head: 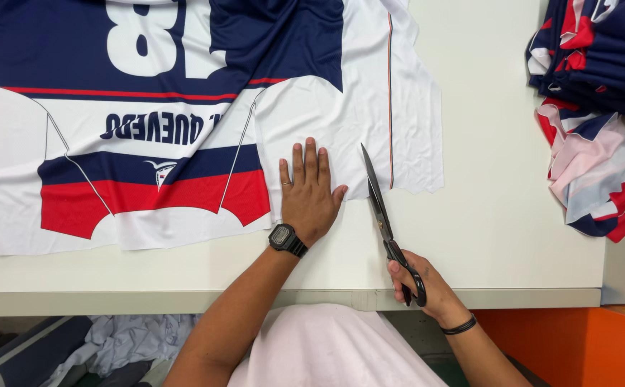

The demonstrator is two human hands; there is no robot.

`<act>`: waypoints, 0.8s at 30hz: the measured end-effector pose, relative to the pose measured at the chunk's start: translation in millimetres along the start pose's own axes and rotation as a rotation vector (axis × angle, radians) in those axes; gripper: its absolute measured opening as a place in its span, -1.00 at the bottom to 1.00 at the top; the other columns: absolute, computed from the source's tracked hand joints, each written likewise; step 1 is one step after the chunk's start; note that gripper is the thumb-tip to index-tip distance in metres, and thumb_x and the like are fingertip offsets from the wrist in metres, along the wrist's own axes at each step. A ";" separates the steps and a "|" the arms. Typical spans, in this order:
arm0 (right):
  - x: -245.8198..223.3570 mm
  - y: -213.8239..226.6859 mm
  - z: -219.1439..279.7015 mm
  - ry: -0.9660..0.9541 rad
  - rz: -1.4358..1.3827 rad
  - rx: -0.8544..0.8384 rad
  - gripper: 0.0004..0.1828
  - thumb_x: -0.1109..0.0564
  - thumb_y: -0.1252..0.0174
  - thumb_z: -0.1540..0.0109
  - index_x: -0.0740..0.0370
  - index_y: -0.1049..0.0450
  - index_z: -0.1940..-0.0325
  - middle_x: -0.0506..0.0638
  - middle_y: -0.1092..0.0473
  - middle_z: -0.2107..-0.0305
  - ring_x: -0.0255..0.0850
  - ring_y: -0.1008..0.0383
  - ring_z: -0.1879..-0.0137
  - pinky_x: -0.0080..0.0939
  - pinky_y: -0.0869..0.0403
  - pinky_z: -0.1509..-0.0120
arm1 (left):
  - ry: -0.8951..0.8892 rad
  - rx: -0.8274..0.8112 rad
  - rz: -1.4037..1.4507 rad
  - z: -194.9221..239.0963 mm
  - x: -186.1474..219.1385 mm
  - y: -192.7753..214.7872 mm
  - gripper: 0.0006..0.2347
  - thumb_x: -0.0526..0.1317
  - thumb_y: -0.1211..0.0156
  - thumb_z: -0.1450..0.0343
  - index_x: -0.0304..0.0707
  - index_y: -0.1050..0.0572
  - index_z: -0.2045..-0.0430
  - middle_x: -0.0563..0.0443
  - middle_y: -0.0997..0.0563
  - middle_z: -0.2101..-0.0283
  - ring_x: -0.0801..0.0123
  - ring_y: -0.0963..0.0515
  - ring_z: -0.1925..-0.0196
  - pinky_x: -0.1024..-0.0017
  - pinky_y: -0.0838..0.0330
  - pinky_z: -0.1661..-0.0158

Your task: The person uses shears to cut a white paper pattern from a sports jersey laid on a white table. They follow the pattern outline, repositioning the jersey as needed, and remove the cut pattern piece.

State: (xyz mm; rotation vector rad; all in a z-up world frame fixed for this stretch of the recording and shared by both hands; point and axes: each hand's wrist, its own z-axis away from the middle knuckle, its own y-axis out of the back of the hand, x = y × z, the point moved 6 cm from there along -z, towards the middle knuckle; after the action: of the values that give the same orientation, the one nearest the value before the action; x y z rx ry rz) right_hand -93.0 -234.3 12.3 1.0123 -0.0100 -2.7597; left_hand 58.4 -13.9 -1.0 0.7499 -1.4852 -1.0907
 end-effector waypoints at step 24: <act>-47.8 1.3 -29.6 -0.044 0.112 -0.002 -0.46 -0.33 -0.21 -0.14 0.23 -0.39 0.41 -0.07 -0.27 0.73 -0.30 -0.28 0.66 -0.30 -0.28 0.59 | -0.005 0.053 0.001 5.1 -0.5 4.0 -0.30 0.16 0.08 -0.49 -0.41 -0.05 -0.41 -0.34 0.13 -0.53 -0.09 0.26 -0.57 -0.11 0.41 -0.43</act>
State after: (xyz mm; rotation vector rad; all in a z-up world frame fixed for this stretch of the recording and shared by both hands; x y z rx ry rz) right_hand -38.1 -224.6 20.3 0.9208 -0.0688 -2.6794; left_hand 53.9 -10.8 2.6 0.7831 -1.5235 -1.0568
